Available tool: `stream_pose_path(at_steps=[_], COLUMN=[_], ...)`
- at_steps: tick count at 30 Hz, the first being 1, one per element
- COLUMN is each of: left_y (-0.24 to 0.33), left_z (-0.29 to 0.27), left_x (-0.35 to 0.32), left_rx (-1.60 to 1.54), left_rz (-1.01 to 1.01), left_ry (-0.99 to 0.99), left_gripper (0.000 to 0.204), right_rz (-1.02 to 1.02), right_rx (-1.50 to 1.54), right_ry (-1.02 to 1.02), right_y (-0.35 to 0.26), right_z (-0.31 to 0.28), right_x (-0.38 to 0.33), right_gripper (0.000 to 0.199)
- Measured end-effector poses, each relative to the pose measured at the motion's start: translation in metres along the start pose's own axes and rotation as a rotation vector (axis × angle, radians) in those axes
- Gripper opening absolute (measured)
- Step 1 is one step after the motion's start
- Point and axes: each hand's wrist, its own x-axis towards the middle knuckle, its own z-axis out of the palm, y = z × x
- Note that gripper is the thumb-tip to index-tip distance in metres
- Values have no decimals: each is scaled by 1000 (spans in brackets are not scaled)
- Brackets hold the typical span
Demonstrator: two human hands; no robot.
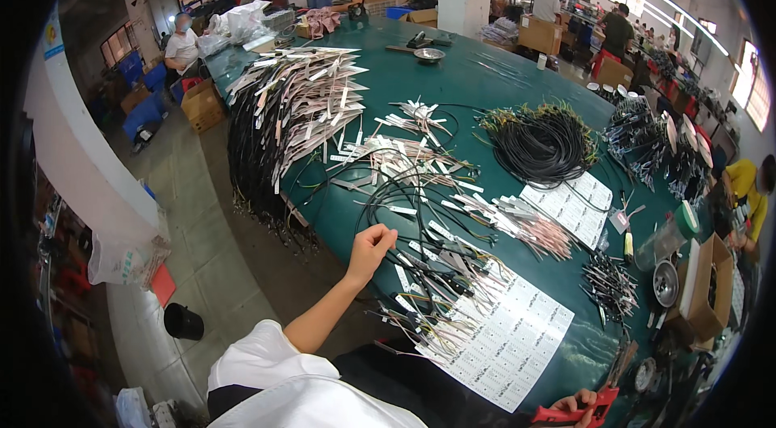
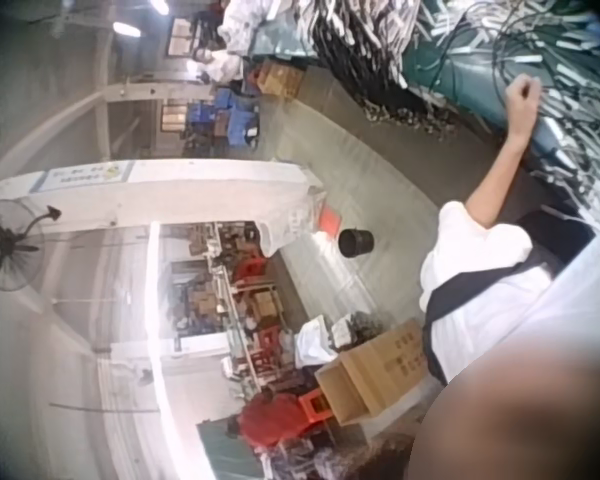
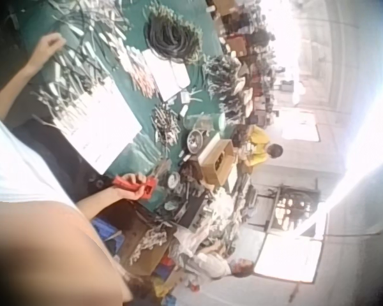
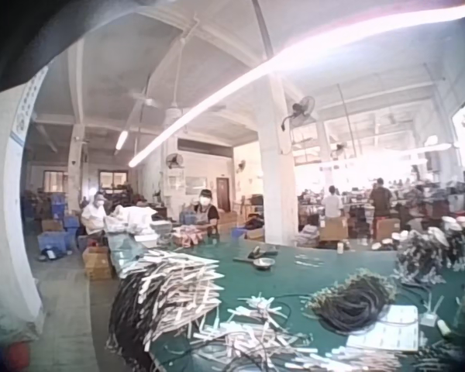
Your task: The person solders multiple small electrical wires onto a sheet of LED circuit boards using a soldering iron.
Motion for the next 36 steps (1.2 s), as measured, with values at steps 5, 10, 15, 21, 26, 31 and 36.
stream_pose_path(at_steps=[5,10,15,21,26,31,36], left_y=[-3,-1,-4,34,108,139,127], left_z=[0,-1,0,-17,-21,8,17], left_x=[-1,1,-2,60,190,226,212], left_rx=[-3,-4,81,-197,-111,-216,-120], left_rz=[36,18,46,99,254,482,659], left_ry=[4,-15,20,-91,182,108,-115], left_gripper=[28,28,26,25,25,25,23], right_rz=[-206,-314,-492,-423,-425,-472,-485], right_rx=[-25,-16,-170,100,38,-24,-61], right_ry=[46,46,289,227,332,308,287], right_y=[20,33,32,30,28,30,29], right_z=[12,28,20,14,11,15,21], right_x=[0,2,7,10,5,3,1], right_gripper=[33,45,64,36,36,34,32])
